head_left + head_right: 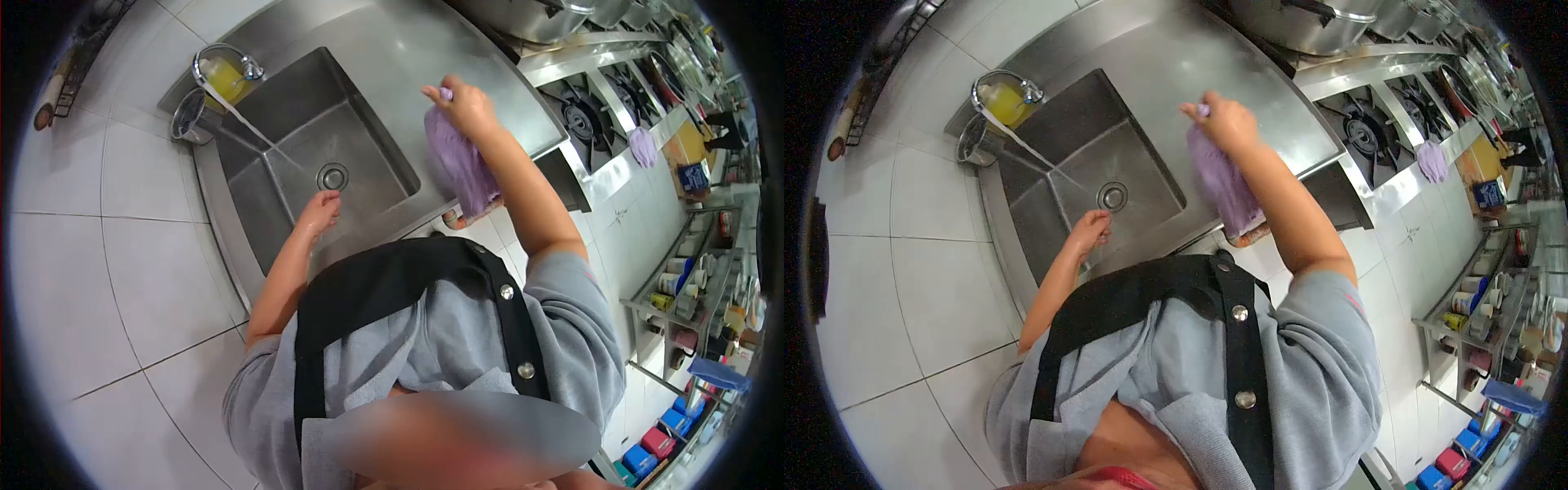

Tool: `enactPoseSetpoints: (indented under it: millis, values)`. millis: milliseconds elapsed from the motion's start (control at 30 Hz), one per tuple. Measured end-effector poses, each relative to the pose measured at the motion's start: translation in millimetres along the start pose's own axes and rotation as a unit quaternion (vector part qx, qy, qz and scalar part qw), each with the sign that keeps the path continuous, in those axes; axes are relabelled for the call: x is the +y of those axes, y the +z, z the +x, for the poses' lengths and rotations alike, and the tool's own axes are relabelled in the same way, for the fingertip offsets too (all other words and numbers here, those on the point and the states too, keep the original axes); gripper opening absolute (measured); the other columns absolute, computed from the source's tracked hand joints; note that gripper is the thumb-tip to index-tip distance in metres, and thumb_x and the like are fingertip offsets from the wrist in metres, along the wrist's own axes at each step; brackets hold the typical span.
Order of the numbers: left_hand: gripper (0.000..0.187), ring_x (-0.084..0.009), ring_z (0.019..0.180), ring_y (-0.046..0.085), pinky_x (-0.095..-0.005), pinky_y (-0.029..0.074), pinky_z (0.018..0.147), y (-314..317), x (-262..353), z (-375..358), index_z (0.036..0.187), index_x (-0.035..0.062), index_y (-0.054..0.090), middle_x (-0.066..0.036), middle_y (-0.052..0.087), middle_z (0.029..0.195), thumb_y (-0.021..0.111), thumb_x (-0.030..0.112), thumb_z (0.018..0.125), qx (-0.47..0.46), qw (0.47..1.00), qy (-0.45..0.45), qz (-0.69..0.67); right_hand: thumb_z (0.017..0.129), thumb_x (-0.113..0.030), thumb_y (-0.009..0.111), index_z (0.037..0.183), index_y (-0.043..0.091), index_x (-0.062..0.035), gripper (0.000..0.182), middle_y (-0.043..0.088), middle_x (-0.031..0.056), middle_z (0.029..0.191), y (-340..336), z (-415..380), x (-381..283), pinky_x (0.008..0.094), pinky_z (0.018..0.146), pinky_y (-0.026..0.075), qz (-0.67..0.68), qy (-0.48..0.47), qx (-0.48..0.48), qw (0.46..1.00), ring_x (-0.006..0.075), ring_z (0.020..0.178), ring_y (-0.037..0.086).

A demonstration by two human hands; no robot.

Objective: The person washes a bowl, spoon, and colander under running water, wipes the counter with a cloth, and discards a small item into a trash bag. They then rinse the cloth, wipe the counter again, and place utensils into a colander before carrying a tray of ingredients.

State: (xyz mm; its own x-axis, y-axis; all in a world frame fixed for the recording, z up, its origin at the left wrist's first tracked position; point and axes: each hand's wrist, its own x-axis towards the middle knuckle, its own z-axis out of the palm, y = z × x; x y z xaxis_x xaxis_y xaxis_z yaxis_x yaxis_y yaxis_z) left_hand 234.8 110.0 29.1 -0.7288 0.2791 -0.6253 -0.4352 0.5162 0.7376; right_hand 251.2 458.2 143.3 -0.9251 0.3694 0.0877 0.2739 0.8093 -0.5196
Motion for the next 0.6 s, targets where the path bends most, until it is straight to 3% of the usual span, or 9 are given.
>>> enactPoseSetpoints:
  millis: [100, 133, 200, 233, 300, 367, 433, 500, 600]
  values:
    - [0.048, -0.026, 0.109, 0.049, -0.039, 0.041, 0.091, 8.5, -16.9, 17.8, 0.125, 0.0088, 0.044, -0.014, 0.048, 0.123, 0.061, 0.025, 0.083, 0.079, 0.969, 0.133, 0.194, 0.076, -0.055, 0.061, 0.122, 0.049, -0.012, 0.064, 0.056, 0.0171, 0.116, 32.1, 12.5, 73.6, 0.0501, 0.089, 0.04, -0.133, 0.008, 0.175, 0.975, 0.0339, 0.106, 0.054]
    - [0.051, -0.0288, 0.113, 0.047, -0.0404, 0.039, 0.094, 8.6, -24.9, 21.8, 0.126, 0.0097, 0.043, -0.016, 0.048, 0.125, 0.062, 0.026, 0.081, 0.119, 0.937, 0.188, 0.269, 0.073, -0.058, 0.062, 0.133, 0.038, -0.0122, 0.08, 0.037, 0.018, 0.137, 35.7, 5.7, 84.5, 0.0602, 0.097, 0.029, -0.043, 0.013, 0.16, 0.986, 0.0383, 0.123, 0.038]
    - [0.053, -0.0329, 0.116, 0.043, -0.0416, 0.034, 0.098, 7.5, -18.0, 0.4, 0.126, 0.0099, 0.044, -0.019, 0.046, 0.126, 0.063, 0.025, 0.079, 0.164, 0.914, 0.171, 0.331, 0.072, -0.061, 0.059, 0.136, 0.036, -0.0112, 0.084, 0.029, 0.0201, 0.141, 60.4, -30.3, 80.3, 0.0649, 0.099, 0.023, -0.154, -0.029, 0.123, 0.98, 0.0424, 0.129, 0.029]
    - [0.054, -0.035, 0.118, 0.041, -0.0422, 0.032, 0.1, 5.6, -13.4, -7.4, 0.126, 0.01, 0.044, -0.02, 0.045, 0.127, 0.064, 0.025, 0.079, 0.186, 0.898, 0.166, 0.361, 0.072, -0.064, 0.057, 0.14, 0.03, -0.0117, 0.09, 0.02, 0.0206, 0.145, 73.1, -52.5, 69.3, 0.0677, 0.1, 0.016, -0.135, -0.029, -0.041, 0.99, 0.0462, 0.133, 0.018]
    - [0.052, -0.0367, 0.119, 0.039, -0.0423, 0.03, 0.102, 0.4, -21.0, -16.6, 0.125, 0.01, 0.047, -0.018, 0.044, 0.128, 0.064, 0.025, 0.078, 0.214, 0.893, 0.144, 0.369, 0.072, -0.062, 0.059, 0.141, 0.028, -0.0098, 0.092, 0.015, 0.0249, 0.146, 76.6, -73.1, 35.2, 0.0632, 0.104, 0.014, -0.18, -0.091, -0.077, 0.976, 0.0519, 0.132, 0.01]
    - [0.05, -0.0375, 0.121, 0.037, -0.0425, 0.03, 0.102, -13.9, -42.6, -13.2, 0.124, 0.0104, 0.049, -0.017, 0.043, 0.13, 0.064, 0.025, 0.078, 0.238, 0.852, 0.165, 0.436, 0.078, -0.058, 0.053, 0.142, 0.029, -0.0193, 0.078, 0.016, 0.0161, 0.149, 94.5, -70.8, 37.5, 0.0604, 0.106, 0.012, -0.149, -0.196, -0.083, 0.966, 0.0425, 0.136, 0.013]
    - [0.051, -0.0358, 0.123, 0.036, -0.0459, 0.029, 0.102, -31.5, -35.4, -27.5, 0.125, 0.0118, 0.049, -0.015, 0.042, 0.132, 0.064, 0.026, 0.079, 0.3, 0.772, 0.225, 0.513, 0.081, -0.058, 0.049, 0.142, 0.029, -0.0245, 0.072, 0.017, 0.0103, 0.15, 99.3, -54.8, 48.5, 0.0582, 0.108, 0.01, -0.13, -0.305, -0.125, 0.935, 0.0368, 0.137, 0.014]
    - [0.05, -0.0358, 0.126, 0.033, -0.0505, 0.026, 0.103, -58.6, -23.0, -41.0, 0.125, 0.0141, 0.049, -0.014, 0.041, 0.134, 0.063, 0.028, 0.079, 0.393, 0.699, 0.233, 0.551, 0.086, -0.049, 0.045, 0.139, 0.033, -0.0289, 0.058, 0.019, 0.0051, 0.15, 69.9, -21.4, 75.6, 0.0574, 0.108, 0.01, -0.151, -0.203, -0.129, 0.959, 0.0326, 0.137, 0.017]
    - [0.06, -0.0375, 0.129, 0.028, -0.0564, 0.023, 0.102, -109.6, -49.5, -47.0, 0.133, 0.019, 0.04, -0.012, 0.032, 0.14, 0.064, 0.031, 0.078, 0.453, 0.73, 0.086, 0.504, 0.087, -0.048, 0.043, 0.14, 0.033, -0.029, 0.057, 0.017, 0.0048, 0.151, 30.1, 37.6, 155.9, 0.0595, 0.108, 0.006, -0.197, -0.026, -0.018, 0.98, 0.0329, 0.138, 0.013]
